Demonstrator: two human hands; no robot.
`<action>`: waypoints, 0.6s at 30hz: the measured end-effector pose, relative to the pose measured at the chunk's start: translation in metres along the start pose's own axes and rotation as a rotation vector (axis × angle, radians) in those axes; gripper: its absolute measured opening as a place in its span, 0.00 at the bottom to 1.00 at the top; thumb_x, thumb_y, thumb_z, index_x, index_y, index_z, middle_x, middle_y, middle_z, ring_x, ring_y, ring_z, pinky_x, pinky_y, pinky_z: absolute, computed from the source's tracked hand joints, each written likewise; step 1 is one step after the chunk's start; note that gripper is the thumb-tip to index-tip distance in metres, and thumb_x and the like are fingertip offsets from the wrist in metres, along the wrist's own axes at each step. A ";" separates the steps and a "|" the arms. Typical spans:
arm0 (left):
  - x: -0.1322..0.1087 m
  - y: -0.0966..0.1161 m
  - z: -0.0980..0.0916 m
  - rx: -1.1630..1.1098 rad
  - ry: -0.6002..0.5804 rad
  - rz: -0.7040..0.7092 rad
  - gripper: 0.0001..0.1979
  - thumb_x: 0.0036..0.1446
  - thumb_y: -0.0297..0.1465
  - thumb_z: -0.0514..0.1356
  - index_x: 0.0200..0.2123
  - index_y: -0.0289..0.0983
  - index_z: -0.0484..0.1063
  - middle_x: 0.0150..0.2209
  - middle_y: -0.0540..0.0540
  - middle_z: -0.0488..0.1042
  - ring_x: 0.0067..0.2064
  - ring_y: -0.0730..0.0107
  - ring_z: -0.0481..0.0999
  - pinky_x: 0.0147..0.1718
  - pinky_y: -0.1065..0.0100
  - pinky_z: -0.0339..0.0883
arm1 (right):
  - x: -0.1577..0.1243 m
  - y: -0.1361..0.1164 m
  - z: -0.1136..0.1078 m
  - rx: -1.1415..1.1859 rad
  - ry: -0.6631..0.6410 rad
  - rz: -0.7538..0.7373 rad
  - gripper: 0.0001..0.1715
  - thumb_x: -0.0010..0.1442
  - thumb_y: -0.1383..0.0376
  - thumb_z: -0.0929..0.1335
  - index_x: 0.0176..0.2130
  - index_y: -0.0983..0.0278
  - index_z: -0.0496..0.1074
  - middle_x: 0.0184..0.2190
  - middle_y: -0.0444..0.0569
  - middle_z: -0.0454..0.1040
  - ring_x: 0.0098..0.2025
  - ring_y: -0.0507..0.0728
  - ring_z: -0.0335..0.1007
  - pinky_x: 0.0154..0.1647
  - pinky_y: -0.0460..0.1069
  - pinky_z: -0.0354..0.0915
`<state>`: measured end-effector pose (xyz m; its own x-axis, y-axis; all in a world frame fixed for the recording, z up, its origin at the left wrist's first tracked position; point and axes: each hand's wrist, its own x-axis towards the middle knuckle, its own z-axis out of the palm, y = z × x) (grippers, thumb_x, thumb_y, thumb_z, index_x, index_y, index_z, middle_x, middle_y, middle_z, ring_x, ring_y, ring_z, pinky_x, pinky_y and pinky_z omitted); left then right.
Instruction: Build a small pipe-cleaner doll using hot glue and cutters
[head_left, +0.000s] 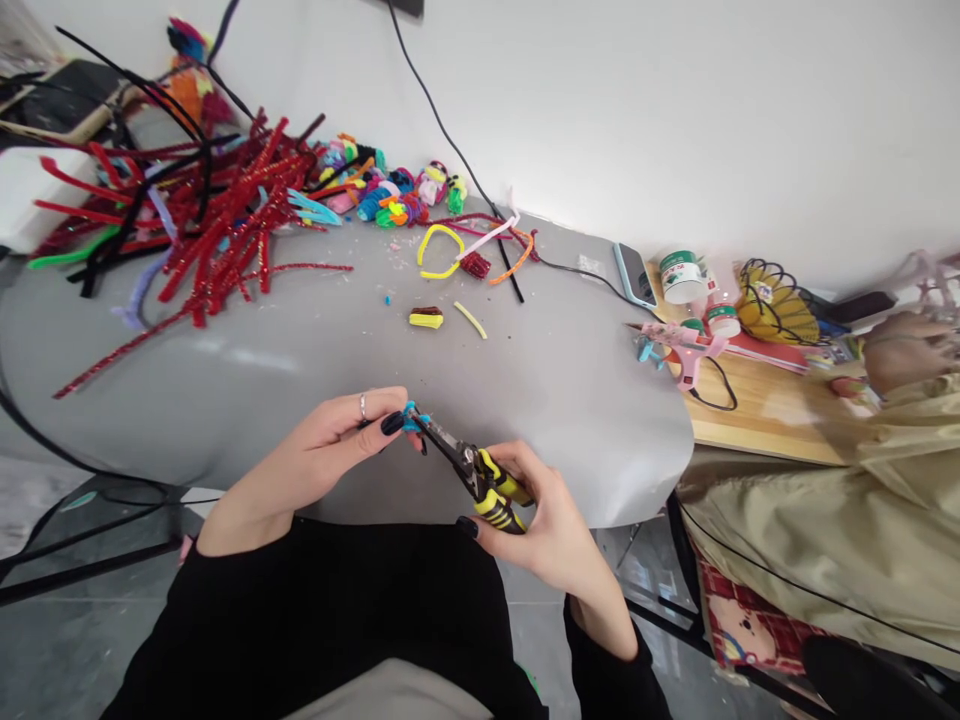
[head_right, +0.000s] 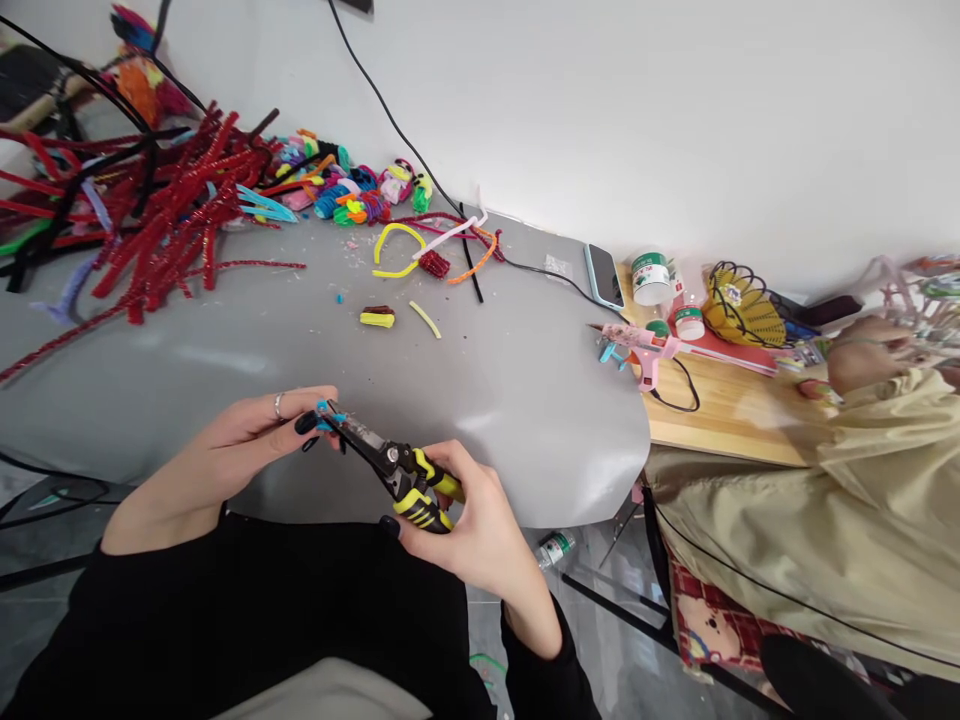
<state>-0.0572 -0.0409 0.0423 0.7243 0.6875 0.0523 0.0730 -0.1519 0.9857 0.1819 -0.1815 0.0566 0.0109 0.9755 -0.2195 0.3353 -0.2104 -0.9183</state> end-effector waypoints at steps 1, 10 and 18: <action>0.000 0.000 0.000 -0.008 -0.002 -0.001 0.27 0.74 0.53 0.56 0.37 0.40 0.84 0.37 0.45 0.77 0.39 0.64 0.75 0.38 0.68 0.68 | 0.000 0.000 0.000 -0.004 0.001 0.000 0.24 0.52 0.62 0.76 0.50 0.60 0.73 0.40 0.44 0.80 0.40 0.55 0.75 0.47 0.49 0.71; 0.003 0.009 0.001 0.027 -0.004 0.030 0.27 0.74 0.52 0.56 0.35 0.39 0.82 0.33 0.48 0.73 0.34 0.70 0.71 0.33 0.71 0.65 | -0.001 0.001 -0.003 -0.062 -0.014 0.012 0.29 0.51 0.61 0.77 0.52 0.59 0.73 0.44 0.46 0.80 0.45 0.58 0.76 0.54 0.54 0.70; 0.005 0.013 0.000 0.082 -0.124 0.058 0.31 0.74 0.55 0.53 0.36 0.38 0.82 0.34 0.47 0.72 0.33 0.69 0.72 0.32 0.70 0.64 | 0.001 -0.008 -0.010 -0.060 -0.044 -0.034 0.25 0.52 0.64 0.76 0.50 0.60 0.75 0.42 0.44 0.81 0.42 0.55 0.76 0.49 0.49 0.71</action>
<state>-0.0526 -0.0393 0.0559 0.8075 0.5840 0.0831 0.0812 -0.2497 0.9649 0.1892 -0.1787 0.0668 -0.0427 0.9780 -0.2042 0.3906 -0.1718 -0.9044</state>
